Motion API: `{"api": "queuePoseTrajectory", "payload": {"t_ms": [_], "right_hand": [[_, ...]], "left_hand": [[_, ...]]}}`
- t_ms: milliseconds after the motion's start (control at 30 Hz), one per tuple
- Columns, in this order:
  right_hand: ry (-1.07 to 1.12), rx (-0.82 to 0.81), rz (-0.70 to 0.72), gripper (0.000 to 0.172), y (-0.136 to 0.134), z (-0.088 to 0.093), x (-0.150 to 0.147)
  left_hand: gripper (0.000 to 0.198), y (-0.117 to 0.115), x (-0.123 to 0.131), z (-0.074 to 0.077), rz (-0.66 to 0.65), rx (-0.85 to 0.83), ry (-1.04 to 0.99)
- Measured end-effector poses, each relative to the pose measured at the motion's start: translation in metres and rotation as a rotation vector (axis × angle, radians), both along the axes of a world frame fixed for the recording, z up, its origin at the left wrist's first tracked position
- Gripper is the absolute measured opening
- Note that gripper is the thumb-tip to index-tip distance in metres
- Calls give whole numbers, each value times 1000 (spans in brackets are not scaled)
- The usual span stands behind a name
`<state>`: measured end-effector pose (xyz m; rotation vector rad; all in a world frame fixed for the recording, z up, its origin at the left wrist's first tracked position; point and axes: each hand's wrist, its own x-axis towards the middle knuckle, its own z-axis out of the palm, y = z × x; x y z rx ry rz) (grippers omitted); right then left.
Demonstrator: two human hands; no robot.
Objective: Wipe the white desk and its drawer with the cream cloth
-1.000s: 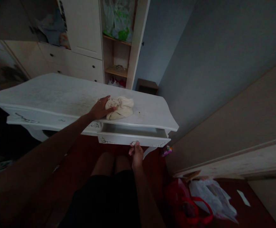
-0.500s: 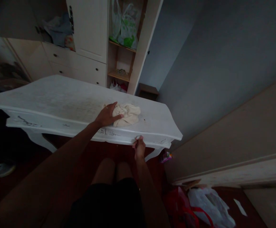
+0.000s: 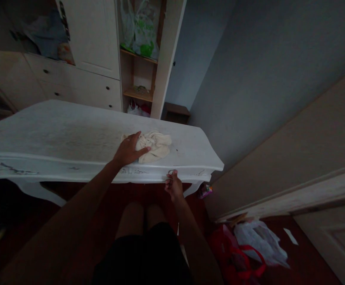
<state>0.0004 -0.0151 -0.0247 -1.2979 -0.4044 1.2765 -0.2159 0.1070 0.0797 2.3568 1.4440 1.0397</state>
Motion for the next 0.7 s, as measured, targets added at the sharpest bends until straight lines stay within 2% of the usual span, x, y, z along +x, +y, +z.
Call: {"api": "queuePoseTrajectory", "payload": {"t_ms": [100,167,267,367,500,567,700], "right_hand": [[-83,-118,115,58,-10,13,16],[-209,-131,187,58,-18,24,28],[-423,-30,217,55,-26,45,48],[-538,102,125,54,-22,71,72],[-701,230,-43,50,9,102,111],[-797,219,-96,49,31,111,132],[-1007,132,-35,45,73,115,167]], "left_hand": [[85,0,0,0,9,-12,5],[84,-1,1,0,11,-11,13],[82,-3,1,1,18,2,19],[80,-4,1,3,20,3,25],[77,-5,1,5,21,-1,27],[78,-4,1,4,26,2,30],[79,-2,1,3,36,10,40]]}}
